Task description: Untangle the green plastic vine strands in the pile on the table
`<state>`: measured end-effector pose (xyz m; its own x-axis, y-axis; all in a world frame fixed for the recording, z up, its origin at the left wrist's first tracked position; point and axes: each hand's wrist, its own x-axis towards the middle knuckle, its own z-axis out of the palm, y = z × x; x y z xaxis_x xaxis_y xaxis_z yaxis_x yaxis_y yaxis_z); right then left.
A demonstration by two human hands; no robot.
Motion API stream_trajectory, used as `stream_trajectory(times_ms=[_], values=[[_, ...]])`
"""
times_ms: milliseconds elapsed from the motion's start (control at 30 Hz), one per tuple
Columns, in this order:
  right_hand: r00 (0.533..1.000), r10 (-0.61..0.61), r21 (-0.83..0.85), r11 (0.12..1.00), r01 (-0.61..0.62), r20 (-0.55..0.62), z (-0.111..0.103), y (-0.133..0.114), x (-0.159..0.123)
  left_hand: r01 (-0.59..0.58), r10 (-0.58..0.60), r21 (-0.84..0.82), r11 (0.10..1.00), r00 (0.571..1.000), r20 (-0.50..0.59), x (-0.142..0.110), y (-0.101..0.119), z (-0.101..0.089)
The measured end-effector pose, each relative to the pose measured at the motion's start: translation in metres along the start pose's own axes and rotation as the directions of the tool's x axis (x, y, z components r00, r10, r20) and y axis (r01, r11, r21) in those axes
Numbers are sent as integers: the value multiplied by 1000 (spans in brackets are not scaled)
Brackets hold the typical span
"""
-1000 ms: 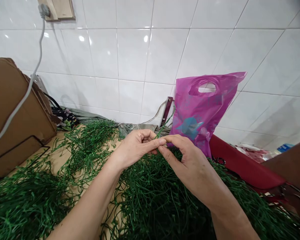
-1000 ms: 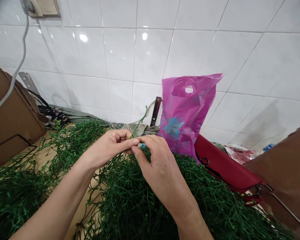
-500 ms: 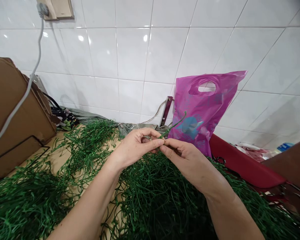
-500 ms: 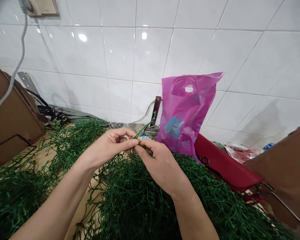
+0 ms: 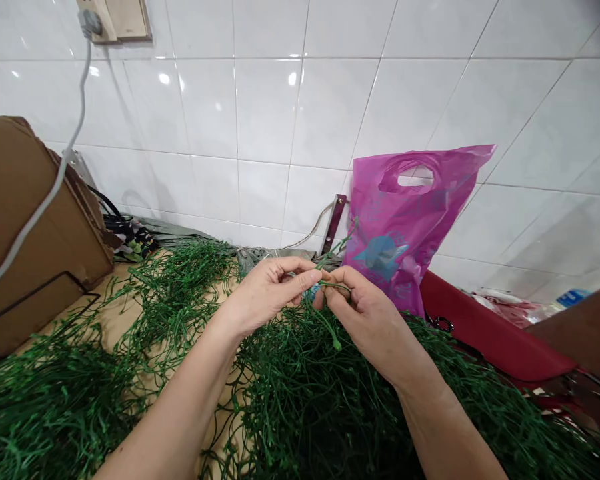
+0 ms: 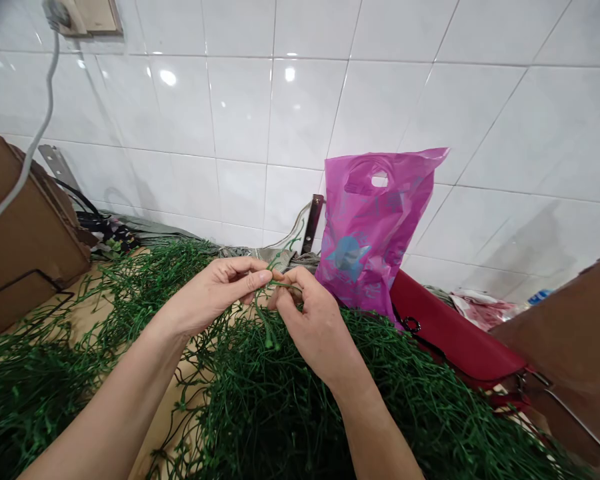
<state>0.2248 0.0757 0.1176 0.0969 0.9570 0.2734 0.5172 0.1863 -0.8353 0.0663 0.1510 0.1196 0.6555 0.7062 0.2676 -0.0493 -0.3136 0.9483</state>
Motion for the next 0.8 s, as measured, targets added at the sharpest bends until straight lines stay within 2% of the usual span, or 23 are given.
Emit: stream_trajectory(times_ms=[100, 200, 300, 367, 433, 500, 533, 567, 600, 633, 700, 733, 767, 800], values=[[998, -58, -66, 996, 58, -9, 2, 4, 0, 29, -25, 69, 997, 998, -57, 1, -4, 0], [989, -147, -170, 975, 145, 5, 4, 4, -3, 2, 4, 75, 997, 996, -89, 2, -5, 0], [978, -208, -231, 950, 208, 27, 2, 1, -5, -17, 2, -149, 989, 995, -101, 2, -1, 5], [953, -303, -293, 911, 290, -1, 1, -1, -6, 4, -60, -395, 919, 990, -131, 1, 3, 14], [899, -435, -406, 831, 379, -51, 2, -5, -7, 8, -123, -562, 827, 978, -167, 2, 5, 23], [815, -578, -512, 713, 478, -45, 10, -13, -11, -47, -149, -600, 799, 950, -273, 6, 5, 24], [765, -644, -535, 650, 541, -8, 16, -18, -15, -95, -154, -588, 803, 921, -359, 9, 3, 20], [713, -699, -536, 586, 608, 46, 22, -24, -20, -164, -176, -568, 806, 851, -495, 11, 1, 14], [653, -752, -508, 529, 680, 90, 28, -29, -26, -212, -178, -546, 811, 798, -575, 12, 0, 5], [622, -771, -485, 496, 720, 134, 32, -34, -32, -241, -170, -524, 817, 767, -618, 13, -1, -4], [619, -763, -478, 481, 735, 184, 31, -37, -44, -275, -153, -495, 824, 734, -662, 11, 1, -22], [669, -694, -514, 485, 708, 266, 25, -34, -48, -280, -139, -484, 829, 735, -664, 9, 3, -28], [701, -647, -560, 476, 679, 300, 16, -30, -51, -270, -127, -477, 836, 751, -647, 6, 6, -31], [707, -615, -586, 446, 676, 348, 4, -24, -53, -245, -121, -474, 846, 777, -617, 3, 9, -32]])
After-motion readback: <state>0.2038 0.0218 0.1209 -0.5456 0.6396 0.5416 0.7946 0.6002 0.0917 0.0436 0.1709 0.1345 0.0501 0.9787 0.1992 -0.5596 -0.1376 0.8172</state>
